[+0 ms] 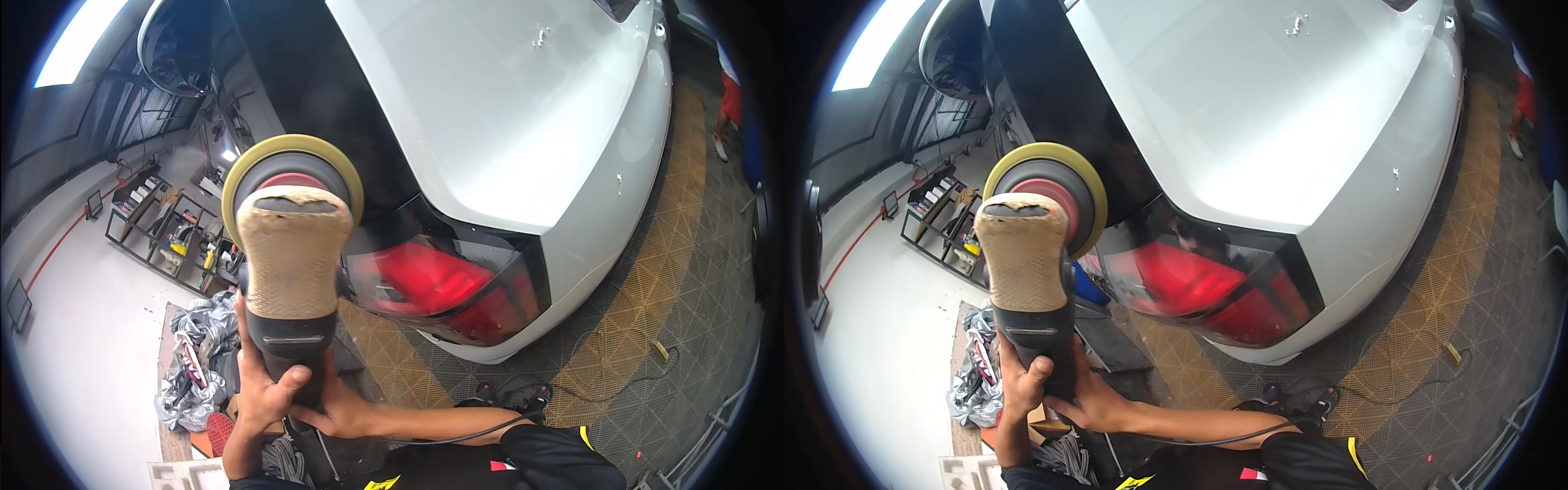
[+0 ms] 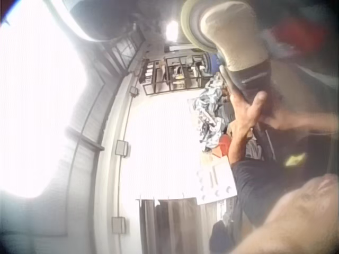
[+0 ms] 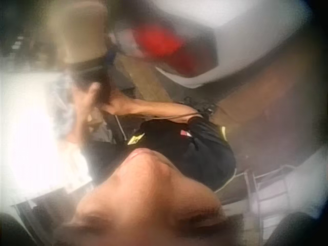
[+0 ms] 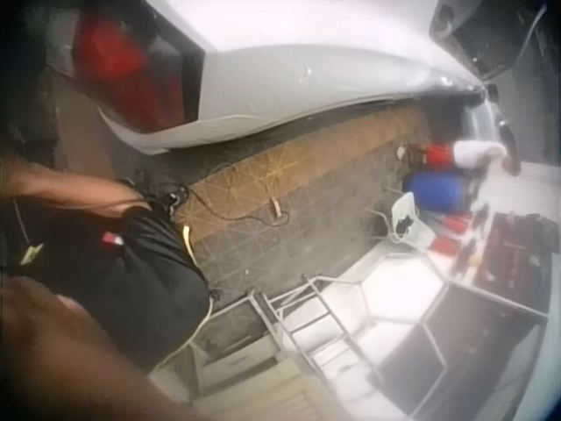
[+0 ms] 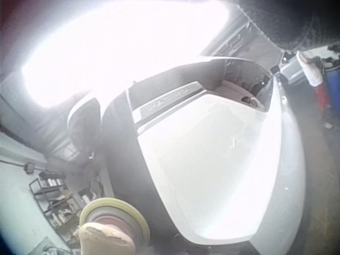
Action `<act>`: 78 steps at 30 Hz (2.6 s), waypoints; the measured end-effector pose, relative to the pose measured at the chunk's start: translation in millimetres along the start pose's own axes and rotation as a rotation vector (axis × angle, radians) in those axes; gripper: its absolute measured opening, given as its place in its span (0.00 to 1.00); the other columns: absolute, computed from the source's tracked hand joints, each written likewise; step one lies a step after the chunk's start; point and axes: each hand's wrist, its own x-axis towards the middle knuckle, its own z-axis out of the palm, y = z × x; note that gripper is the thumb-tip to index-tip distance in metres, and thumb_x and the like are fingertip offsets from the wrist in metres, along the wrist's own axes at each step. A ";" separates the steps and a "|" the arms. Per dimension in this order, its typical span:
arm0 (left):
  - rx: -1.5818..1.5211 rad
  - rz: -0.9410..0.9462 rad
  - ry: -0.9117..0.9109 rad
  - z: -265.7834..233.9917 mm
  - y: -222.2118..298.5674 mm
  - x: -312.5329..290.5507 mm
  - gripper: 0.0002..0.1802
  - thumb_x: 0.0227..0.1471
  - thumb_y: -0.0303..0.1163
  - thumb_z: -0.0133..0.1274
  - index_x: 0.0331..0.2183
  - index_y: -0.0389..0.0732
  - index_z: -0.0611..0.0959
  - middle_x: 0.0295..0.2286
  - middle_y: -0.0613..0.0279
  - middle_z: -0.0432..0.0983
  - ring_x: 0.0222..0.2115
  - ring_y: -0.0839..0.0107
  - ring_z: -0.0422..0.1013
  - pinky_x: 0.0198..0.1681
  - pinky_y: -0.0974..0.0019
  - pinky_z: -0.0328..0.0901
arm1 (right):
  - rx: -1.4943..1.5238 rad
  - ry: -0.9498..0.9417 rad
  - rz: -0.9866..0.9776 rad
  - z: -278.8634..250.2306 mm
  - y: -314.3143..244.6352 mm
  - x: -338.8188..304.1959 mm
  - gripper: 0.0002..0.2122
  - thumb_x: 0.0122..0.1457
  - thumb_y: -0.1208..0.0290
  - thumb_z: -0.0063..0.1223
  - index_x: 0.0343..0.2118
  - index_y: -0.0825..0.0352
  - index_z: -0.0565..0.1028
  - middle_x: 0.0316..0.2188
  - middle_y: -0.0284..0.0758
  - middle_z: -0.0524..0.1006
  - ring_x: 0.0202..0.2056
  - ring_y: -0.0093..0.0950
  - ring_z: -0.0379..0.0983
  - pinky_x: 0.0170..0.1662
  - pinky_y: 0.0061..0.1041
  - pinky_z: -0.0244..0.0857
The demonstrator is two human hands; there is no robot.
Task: The person uses a rotary polisher with a foam pad to buff the rear quarter panel of a white car. The operator moves the tool in circular motions across the vehicle's surface, focusing on the area near the taillight and the lower bodywork.
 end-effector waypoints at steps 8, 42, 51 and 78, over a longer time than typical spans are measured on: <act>0.023 -0.040 -0.030 12.4 20.3 -1.5 0.70 0.45 0.55 0.65 0.67 0.37 0.35 0.53 0.36 0.69 0.52 0.50 0.71 0.55 0.55 0.65 | -0.153 0.040 -0.014 -7.3 -14.6 -10.2 0.55 0.60 0.67 0.57 0.62 0.69 0.13 0.58 0.61 0.62 0.58 0.51 0.67 0.60 0.41 0.62; 0.238 -0.014 -0.262 41.4 84.4 0.4 0.65 0.49 0.45 0.65 0.66 0.36 0.34 0.51 0.33 0.71 0.50 0.44 0.73 0.53 0.54 0.67 | 0.083 -0.124 -0.010 -33.6 -39.6 -43.6 0.41 0.56 0.66 0.62 0.65 0.71 0.46 0.61 0.52 0.50 0.64 0.49 0.48 0.67 0.44 0.41; 0.061 -0.029 -0.105 31.4 86.6 24.3 0.65 0.48 0.50 0.64 0.67 0.37 0.36 0.54 0.34 0.68 0.55 0.47 0.69 0.58 0.56 0.62 | -0.095 0.014 -0.071 -43.2 -67.6 -3.3 0.47 0.57 0.66 0.61 0.66 0.74 0.35 0.63 0.55 0.46 0.66 0.49 0.45 0.68 0.42 0.40; -0.115 0.189 0.064 10.9 107.8 110.6 0.59 0.47 0.56 0.60 0.67 0.36 0.49 0.62 0.43 0.57 0.62 0.57 0.57 0.65 0.58 0.49 | -0.061 0.028 -0.133 -68.5 -84.3 92.3 0.53 0.63 0.69 0.53 0.62 0.62 0.11 0.66 0.62 0.47 0.65 0.50 0.56 0.65 0.39 0.53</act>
